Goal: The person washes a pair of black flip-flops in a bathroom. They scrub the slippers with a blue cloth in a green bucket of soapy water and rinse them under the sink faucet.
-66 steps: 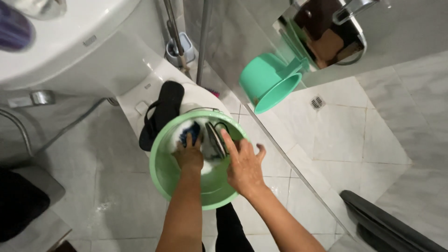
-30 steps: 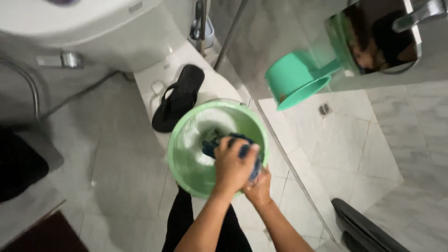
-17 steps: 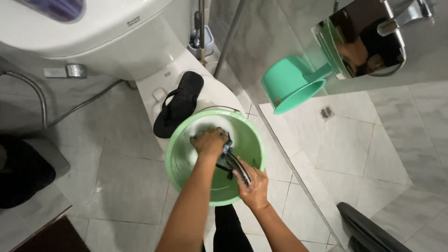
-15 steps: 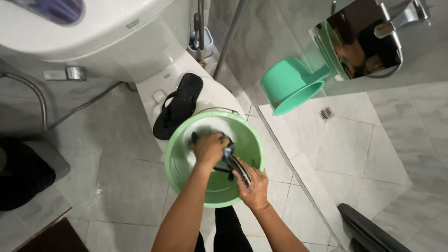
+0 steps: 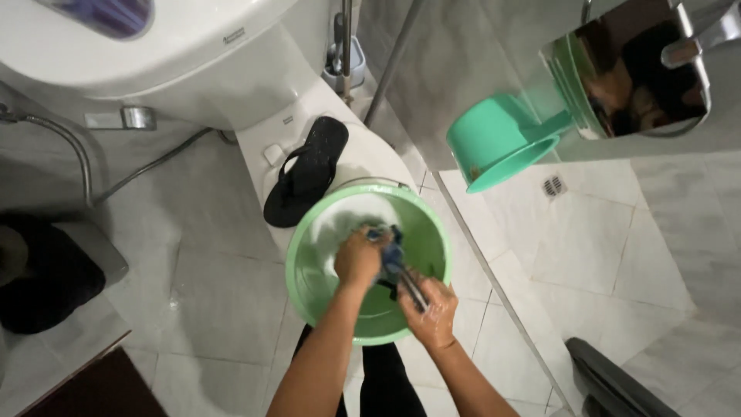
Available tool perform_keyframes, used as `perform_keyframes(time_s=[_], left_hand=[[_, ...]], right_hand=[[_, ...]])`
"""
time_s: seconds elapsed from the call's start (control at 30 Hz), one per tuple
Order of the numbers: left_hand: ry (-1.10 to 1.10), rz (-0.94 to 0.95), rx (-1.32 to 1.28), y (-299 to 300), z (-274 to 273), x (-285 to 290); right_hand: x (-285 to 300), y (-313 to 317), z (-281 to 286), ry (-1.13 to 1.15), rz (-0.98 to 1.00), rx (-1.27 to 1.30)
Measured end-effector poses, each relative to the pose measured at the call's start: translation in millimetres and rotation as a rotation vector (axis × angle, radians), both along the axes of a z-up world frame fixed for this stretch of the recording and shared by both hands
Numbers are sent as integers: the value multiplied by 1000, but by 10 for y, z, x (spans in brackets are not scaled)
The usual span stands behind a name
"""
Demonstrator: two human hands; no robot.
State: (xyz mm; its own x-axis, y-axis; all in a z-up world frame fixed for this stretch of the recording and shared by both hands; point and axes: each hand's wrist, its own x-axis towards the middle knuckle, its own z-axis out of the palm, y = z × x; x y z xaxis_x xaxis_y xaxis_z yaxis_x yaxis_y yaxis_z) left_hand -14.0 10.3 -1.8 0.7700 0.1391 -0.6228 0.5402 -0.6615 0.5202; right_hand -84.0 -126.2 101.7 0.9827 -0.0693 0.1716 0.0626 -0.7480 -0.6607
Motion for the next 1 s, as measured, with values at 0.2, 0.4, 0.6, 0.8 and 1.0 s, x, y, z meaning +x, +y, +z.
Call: perform_keyframes(time_s=[0.2,0.4,0.6,0.8,1.0], left_hand=[[137,28,31,50,65,344],[204,74,-281,241,1308,68],[226,-73,-244,47,2230,109],[111,-94,-54,159,349,47],[75,18,88,90,42,412]], right_hand=[[93,82,132,-62,72,-48],[-8,64,63,-58,65,-75],[-191,-186,-428,-69,69,-44],[-64,13,-141,-73,0,-69],[121,79,91,-87,71,-63]])
